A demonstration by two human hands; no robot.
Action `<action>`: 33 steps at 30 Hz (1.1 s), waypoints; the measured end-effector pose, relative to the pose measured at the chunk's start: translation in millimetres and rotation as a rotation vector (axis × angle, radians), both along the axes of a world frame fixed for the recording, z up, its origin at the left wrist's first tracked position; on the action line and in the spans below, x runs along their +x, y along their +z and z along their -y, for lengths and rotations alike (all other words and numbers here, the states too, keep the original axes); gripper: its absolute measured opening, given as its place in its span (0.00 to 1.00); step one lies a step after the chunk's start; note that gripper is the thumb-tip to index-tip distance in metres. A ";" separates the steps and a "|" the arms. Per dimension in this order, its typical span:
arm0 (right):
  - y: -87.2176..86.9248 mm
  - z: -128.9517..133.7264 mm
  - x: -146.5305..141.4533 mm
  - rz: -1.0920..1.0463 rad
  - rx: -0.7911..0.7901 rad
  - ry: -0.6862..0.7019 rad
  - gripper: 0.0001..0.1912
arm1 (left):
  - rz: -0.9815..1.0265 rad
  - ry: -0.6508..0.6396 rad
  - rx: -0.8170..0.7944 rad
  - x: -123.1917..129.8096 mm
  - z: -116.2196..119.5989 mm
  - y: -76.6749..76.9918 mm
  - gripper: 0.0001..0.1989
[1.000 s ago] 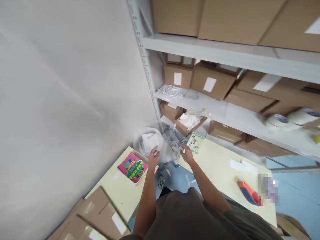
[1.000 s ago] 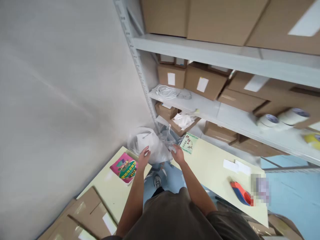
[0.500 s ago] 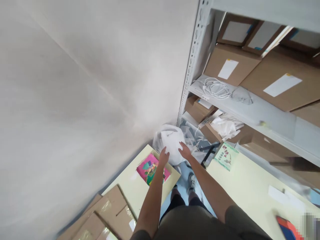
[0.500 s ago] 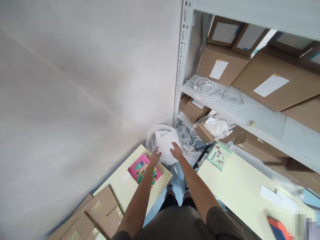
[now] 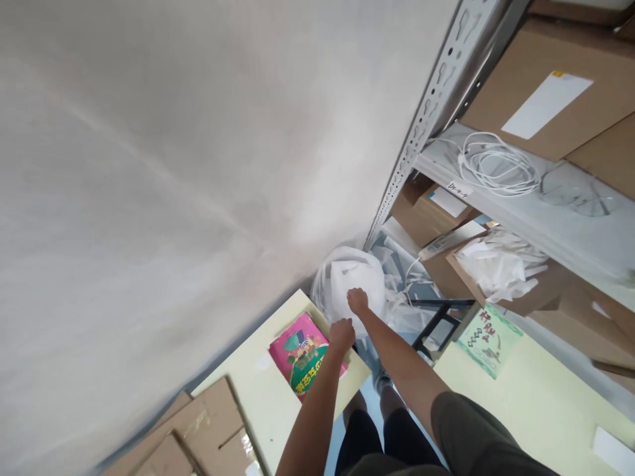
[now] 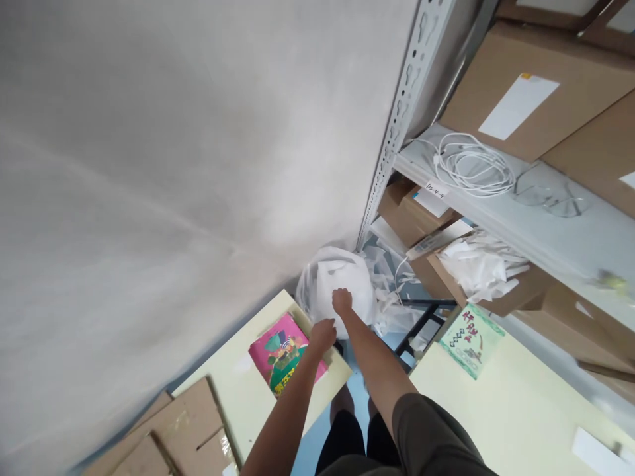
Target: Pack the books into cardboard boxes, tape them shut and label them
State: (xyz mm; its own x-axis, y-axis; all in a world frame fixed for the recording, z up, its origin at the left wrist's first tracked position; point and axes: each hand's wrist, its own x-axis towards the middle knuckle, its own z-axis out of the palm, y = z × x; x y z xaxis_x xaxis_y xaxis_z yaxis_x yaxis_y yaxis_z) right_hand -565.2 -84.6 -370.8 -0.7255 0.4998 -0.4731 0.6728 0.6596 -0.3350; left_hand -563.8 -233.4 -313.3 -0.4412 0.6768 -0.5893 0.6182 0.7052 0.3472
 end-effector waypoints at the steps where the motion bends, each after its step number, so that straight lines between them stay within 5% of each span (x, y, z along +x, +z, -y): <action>1: 4.1 1.1 -1.1 -0.034 0.023 0.003 0.15 | 0.004 0.043 0.058 2.3 -0.9 0.8 0.17; 8: 58.0 -14.3 8.8 -0.479 0.140 0.067 0.15 | 0.080 0.563 0.506 -10.3 6.1 8.2 0.18; 13: 105.5 -20.1 16.2 -0.622 0.098 0.108 0.16 | 0.055 0.878 0.714 -37.1 5.4 34.7 0.27; 16: 125.7 -17.2 21.2 -0.683 0.045 0.092 0.13 | 0.109 0.865 0.758 -58.8 -2.4 56.8 0.32; 19: 139.3 -14.3 28.8 -0.668 0.001 -0.005 0.07 | 0.095 0.814 0.681 -79.8 -6.3 79.2 0.16; 22: 150.3 -14.2 38.8 -0.634 -0.030 -0.192 0.07 | -0.008 0.924 0.684 -92.3 -2.8 99.2 0.09; 27: 170.0 -15.7 52.9 -0.694 -0.137 -0.470 0.16 | 0.094 0.941 0.850 -91.2 4.2 122.1 0.09; 33: 200.6 -12.9 71.9 -0.872 -0.286 -0.628 0.23 | 0.168 0.977 0.902 -77.5 4.4 150.2 0.17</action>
State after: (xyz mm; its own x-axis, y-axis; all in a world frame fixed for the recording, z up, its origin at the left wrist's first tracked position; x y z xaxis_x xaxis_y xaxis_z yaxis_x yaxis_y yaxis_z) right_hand -493.3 -71.7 -170.2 -0.5223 0.8489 -0.0805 0.3200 0.1076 -0.9413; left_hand -641.3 -237.9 -163.2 -0.9304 0.3059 -0.2019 -0.1007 0.3163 0.9433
